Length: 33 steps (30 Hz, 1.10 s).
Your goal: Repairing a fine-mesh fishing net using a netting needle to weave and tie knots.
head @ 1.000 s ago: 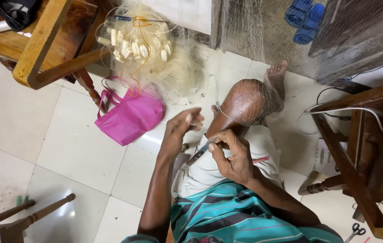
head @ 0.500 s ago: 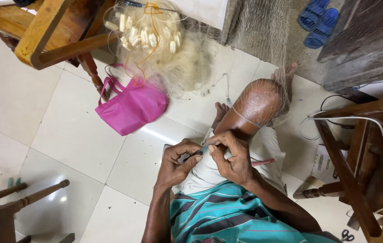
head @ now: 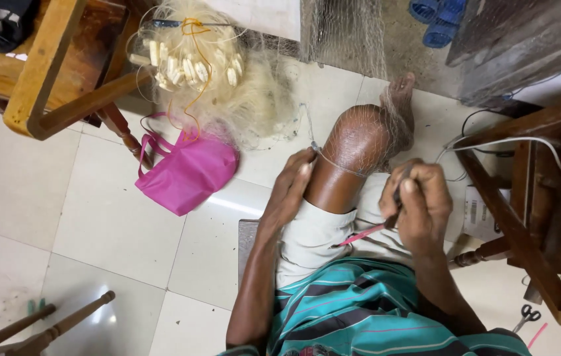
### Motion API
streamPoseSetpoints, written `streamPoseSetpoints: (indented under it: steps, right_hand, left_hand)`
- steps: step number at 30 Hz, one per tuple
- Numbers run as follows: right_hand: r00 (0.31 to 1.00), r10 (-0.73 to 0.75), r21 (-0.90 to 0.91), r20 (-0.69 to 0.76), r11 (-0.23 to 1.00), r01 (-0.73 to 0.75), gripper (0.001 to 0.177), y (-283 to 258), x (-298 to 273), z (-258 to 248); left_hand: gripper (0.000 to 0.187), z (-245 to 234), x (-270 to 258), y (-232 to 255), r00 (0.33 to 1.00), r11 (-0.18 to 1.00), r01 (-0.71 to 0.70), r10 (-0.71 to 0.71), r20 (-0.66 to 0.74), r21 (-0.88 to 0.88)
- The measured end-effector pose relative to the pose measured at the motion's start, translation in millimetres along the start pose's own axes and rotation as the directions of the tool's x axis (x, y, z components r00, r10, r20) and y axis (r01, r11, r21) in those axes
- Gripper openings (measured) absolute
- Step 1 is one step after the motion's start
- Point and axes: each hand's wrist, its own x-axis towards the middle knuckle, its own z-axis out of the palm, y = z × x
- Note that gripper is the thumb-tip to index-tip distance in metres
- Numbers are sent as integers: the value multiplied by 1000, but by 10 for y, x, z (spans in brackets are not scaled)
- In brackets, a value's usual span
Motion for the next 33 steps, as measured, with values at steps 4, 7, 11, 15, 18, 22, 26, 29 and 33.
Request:
streamPoseSetpoints:
  steps: [4,7,11,15,18,22,26,29,33]
  right_hand:
    - [998,-18,-215,-67,977,4,15,654,-179,-354]
    - [988,-33,-214,-148,977,1,16,734,-114,-188]
    - [979,-23,-256,-205,966,-31,19,854,-137,-128]
    - [981,4,-214,-195,976,-46,15,778,-135,-147]
    - [983,-7,-206,-186,978,-32,14,793,-138,-208]
    - [983,-10,-235,-184,971,-34,16,887,-196,-292]
    - [983,-29,-278,-182,960,-23,17,889,-219,-367]
    - [985,-28,-266,-173,964,-20,18,853,-222,-372]
    - [989,-24,-250,-148,968,-14,18,791,-222,-319]
  left_hand:
    - [74,232,374,39,980,988,122,-106,166,-92]
    - [48,296,417,-209,996,943,-71,86,34,-326]
    - [30,330,394,-334,969,861,-187,84,-231,-473]
    - [20,333,230,-367,925,679,-312,57,-376,-664]
    - [19,336,123,-499,911,631,-333,24,-411,-700]
    - [18,343,9,-510,895,605,-355,0,-445,-713]
    - [17,327,-45,-457,900,569,-357,-3,-436,-741]
    - [19,319,-43,-324,928,499,-306,-36,-372,-811]
    - [23,269,30,-292,964,498,-217,-28,-266,-840]
